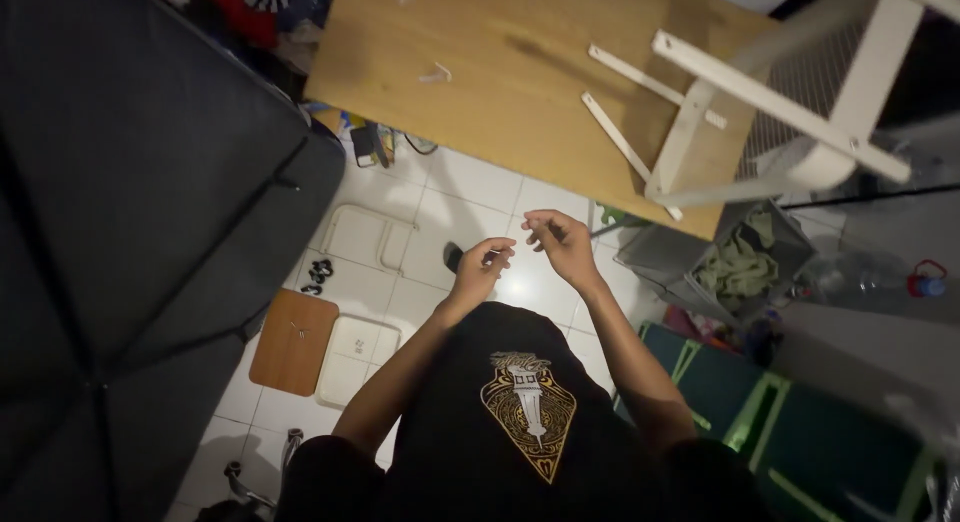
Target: The person assembles a white plastic shelving unit by hand, using a small wrench to tighten screws and bolts. They attach the side frames to the base, secure the mesh shelves, and position the assembled unit on the floor.
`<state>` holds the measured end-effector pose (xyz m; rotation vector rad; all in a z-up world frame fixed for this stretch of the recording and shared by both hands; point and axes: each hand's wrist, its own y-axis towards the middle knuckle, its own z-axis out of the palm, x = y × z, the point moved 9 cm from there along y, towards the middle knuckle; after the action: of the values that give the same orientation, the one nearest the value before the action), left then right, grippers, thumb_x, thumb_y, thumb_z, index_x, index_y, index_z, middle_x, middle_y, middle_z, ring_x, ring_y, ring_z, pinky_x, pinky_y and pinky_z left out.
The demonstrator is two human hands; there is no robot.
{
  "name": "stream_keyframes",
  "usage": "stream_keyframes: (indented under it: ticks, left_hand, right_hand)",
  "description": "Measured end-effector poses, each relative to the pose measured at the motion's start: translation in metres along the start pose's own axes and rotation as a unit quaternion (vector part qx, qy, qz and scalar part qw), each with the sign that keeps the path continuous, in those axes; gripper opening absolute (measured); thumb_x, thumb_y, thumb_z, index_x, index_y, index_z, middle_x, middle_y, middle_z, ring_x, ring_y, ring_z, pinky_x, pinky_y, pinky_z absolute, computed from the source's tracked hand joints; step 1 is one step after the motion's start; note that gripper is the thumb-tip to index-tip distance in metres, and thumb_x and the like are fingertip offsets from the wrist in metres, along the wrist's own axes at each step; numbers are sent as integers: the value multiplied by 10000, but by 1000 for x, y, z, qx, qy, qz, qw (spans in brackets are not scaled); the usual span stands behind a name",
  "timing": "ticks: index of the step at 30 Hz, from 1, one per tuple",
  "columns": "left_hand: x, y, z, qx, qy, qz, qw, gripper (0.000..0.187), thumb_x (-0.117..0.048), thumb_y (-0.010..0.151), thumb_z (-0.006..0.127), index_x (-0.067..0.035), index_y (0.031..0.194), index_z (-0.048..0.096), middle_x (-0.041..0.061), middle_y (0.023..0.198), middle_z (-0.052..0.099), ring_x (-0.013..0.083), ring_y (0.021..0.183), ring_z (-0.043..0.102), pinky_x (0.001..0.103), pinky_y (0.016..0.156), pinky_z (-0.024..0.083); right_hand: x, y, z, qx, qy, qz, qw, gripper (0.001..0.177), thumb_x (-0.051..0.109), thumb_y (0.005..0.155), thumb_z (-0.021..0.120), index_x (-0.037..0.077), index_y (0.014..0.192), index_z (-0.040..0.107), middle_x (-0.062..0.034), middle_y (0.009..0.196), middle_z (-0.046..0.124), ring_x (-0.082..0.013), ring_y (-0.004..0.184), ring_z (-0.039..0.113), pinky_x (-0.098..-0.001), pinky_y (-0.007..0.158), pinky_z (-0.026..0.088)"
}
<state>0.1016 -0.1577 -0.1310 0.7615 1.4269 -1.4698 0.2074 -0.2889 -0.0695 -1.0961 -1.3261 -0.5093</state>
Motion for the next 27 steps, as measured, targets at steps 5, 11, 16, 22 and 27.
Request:
stream_keyframes:
  ticks: [5,11,16,22,27]
  left_hand:
    - [4,65,-50,-37,10,-11,999,217,-101,1008,621,-55,1205,699,39,1017,742,115,843,689,252,719,559]
    - [5,139,-113,-80,69,66,992,197,-48,983,638,-39,1159,726,73,1007,760,147,888,708,290,834,573]
    - [-5,205,-162,-130,138,103,976,172,-63,950,688,-27,1116,719,104,1033,764,183,892,735,309,833,577]
    - [-2,283,-205,-172,188,72,964,144,-20,906,666,-22,1032,736,154,1003,758,247,876,747,323,808,581]
    - [-6,323,-219,-189,300,93,930,142,14,843,652,-7,956,736,213,962,704,379,883,686,422,797,552]
  right_hand:
    - [-19,68,6,-15,-40,10,999,224,146,1027,630,-22,1151,708,-89,976,755,-113,758,708,-258,624,592]
    - [-40,153,16,-50,-79,14,996,231,166,1024,658,-44,1092,725,-85,891,745,-107,702,703,-252,593,569]
    - [-34,223,35,-72,-107,-42,991,213,159,1002,703,-46,1047,737,-96,877,749,-134,702,698,-283,630,566]
    - [-27,310,59,-73,-262,-67,960,167,143,917,760,-8,988,757,-188,860,741,-261,701,718,-362,683,576]
    - [-37,363,84,-23,-301,-49,952,170,155,914,694,11,985,747,-222,886,727,-358,776,719,-435,722,572]
